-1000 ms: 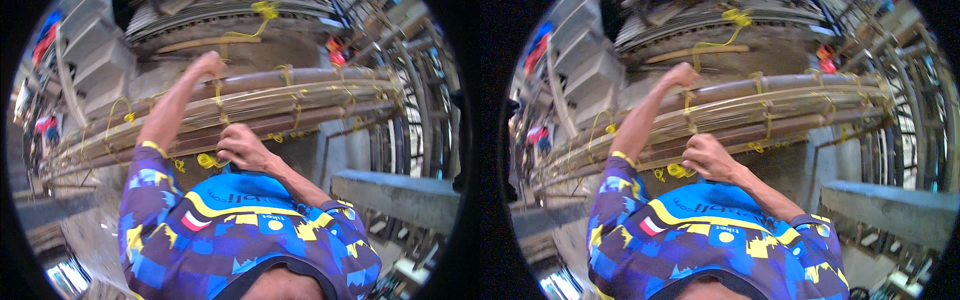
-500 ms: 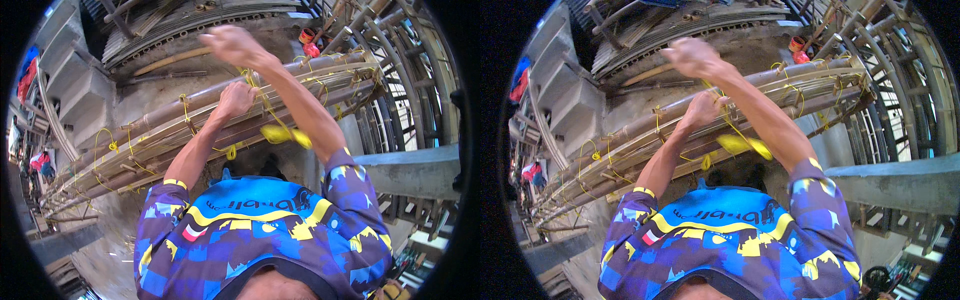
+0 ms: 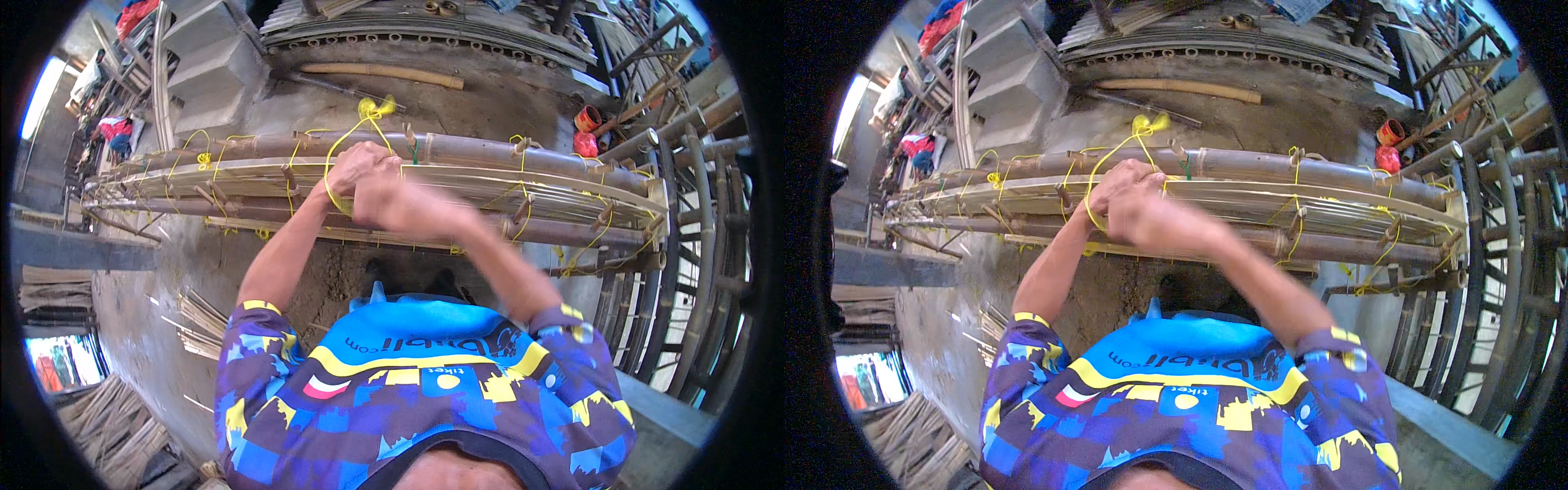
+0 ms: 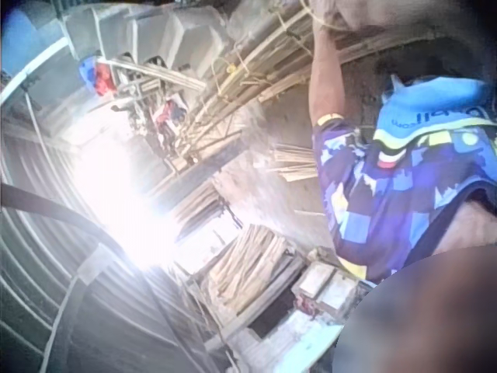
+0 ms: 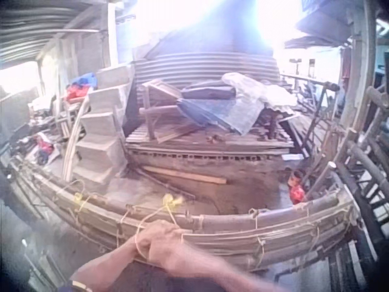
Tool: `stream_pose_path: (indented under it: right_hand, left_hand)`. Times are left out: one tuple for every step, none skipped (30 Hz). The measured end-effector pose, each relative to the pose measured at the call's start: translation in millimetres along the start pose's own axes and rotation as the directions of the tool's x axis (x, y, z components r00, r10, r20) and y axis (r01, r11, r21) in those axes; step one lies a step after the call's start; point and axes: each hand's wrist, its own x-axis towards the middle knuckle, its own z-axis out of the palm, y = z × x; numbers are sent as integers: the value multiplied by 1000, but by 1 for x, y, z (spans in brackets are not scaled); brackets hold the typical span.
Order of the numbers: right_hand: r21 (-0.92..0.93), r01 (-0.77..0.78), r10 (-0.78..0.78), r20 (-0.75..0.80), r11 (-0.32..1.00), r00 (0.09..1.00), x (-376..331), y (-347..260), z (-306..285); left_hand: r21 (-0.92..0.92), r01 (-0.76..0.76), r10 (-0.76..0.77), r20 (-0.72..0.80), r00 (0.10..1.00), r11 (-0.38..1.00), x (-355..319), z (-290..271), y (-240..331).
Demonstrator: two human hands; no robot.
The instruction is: The person repeatedly picks up thin bamboo strips from the floor and places them onto a horizontal bamboo frame. They then wrap and tie a yellow string around the frame to secure the strips in place.
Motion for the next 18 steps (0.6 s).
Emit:
stream_pose_path:
  right_hand:
    - [-216, -396, 441, 229, 892, 868, -14, -11, 13]
    - [-357, -380, 475, 234, 853, 848, -25, -4, 34]
    - [-428, -310, 418, 185, 849, 889, -36, 2, 45]
    - [-391, -282, 349, 110, 876, 931, -45, 10, 58]
    - [-352, -263, 305, 69, 898, 950, -53, 14, 64]
    - [-314, -212, 229, 17, 926, 973, -57, 20, 68]
    - [-357, -205, 242, 62, 911, 968, -60, 22, 69]
    - [-390, -223, 295, 136, 893, 946, -59, 21, 64]
    - [-423, -208, 313, 198, 882, 929, -60, 17, 61]
    - [-463, -193, 366, 320, 865, 874, -62, 12, 54]
    - [-259, -265, 338, 303, 929, 891, -67, 5, 50]
    - [19, -254, 238, 279, 967, 930, -77, -1, 45]
    - [146, -297, 239, 319, 944, 917, -90, -7, 43]
    - [369, -265, 117, 377, 891, 919, -111, -11, 44]
    - [507, -406, 239, 363, 761, 900, -135, -10, 42]
    - [653, -482, 314, 365, 585, 876, -168, -11, 42]
    - [800, -428, 471, 210, 421, 857, -199, -10, 41]
    - [954, -166, 622, -26, 249, 783, -231, -14, 44]
  left_hand:
    - [-53, -63, 59, -67, 996, 997, 4, -6, 7]
    - [-63, -49, 45, -65, 997, 997, 9, -10, 13]
    - [-192, -154, 128, -144, 981, 969, 21, -15, 16]
    - [-300, -192, 142, -179, 973, 935, 39, -22, 12]
    - [-437, -151, 44, -247, 968, 887, 63, -25, 7]
    - [-553, -216, -19, -387, 922, 805, 92, -24, -3]
    - [-272, -97, 16, -287, 958, 957, 113, -15, -17]
    - [97, -89, 110, -240, 965, 991, 135, -7, -32]
    - [424, -90, 221, -270, 937, 901, 151, 8, -46]
    - [299, -66, 121, -170, 978, 952, 159, 19, -59]
    - [188, -12, 40, -148, 988, 982, 169, 23, -66]
    - [100, 61, -60, -12, 998, 993, 168, 25, -69]
    - [224, 118, -116, -24, 993, 967, 165, 20, -67]
    - [343, 136, -147, 5, 989, 930, 157, 18, -57]
    - [375, 218, -249, 36, 968, 901, 147, 3, -43]
    - [389, 242, -252, -26, 967, 889, 137, -13, -26]
    - [345, 169, -165, -41, 985, 923, 124, -23, -4]
    - [310, 154, -101, -179, 979, 938, 113, -30, 20]
